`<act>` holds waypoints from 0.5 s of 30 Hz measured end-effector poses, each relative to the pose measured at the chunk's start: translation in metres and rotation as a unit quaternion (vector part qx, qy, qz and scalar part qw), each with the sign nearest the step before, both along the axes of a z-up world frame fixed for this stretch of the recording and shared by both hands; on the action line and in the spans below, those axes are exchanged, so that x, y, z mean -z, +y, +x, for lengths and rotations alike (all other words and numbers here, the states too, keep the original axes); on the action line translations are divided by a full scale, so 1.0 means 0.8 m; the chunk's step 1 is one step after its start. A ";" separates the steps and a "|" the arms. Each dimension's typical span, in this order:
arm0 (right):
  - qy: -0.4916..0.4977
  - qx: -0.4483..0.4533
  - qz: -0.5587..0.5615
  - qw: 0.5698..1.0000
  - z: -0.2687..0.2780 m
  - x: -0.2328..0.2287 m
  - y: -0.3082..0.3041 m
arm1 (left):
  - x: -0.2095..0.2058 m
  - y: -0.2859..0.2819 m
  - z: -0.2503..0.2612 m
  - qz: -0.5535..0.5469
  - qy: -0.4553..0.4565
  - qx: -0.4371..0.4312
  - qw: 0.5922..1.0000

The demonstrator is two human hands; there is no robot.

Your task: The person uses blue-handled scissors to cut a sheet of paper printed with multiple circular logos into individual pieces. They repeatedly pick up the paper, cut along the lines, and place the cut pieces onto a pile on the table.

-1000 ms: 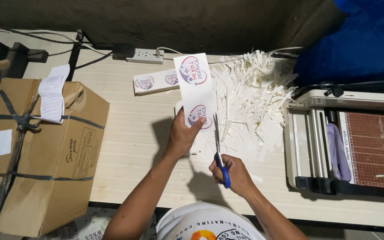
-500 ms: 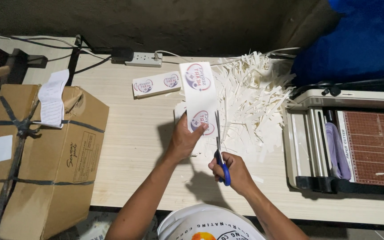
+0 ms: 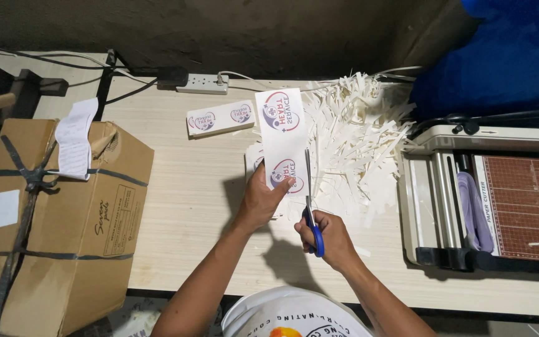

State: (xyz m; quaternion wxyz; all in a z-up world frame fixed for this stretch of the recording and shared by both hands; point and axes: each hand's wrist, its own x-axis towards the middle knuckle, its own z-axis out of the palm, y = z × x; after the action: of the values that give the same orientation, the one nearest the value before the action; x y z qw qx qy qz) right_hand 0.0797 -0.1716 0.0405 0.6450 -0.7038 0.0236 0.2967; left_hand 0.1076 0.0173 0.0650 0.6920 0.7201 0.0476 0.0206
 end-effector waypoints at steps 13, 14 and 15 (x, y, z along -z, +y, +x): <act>-0.014 0.006 0.028 0.999 0.016 -0.009 0.000 | 0.001 -0.002 -0.004 0.049 0.033 0.005 0.998; -0.015 0.006 0.035 0.999 0.018 -0.009 0.000 | 0.000 -0.003 -0.004 0.050 0.029 0.007 0.998; -0.016 0.005 0.043 0.999 0.021 -0.010 0.000 | 0.000 -0.004 -0.005 0.050 0.024 0.010 0.998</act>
State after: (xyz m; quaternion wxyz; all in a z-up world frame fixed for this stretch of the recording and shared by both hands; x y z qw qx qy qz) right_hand 0.0961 -0.1717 0.0488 0.6762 -0.6801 0.0044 0.2831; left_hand 0.1038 0.0139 0.0653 0.6537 0.7547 0.0562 -0.0011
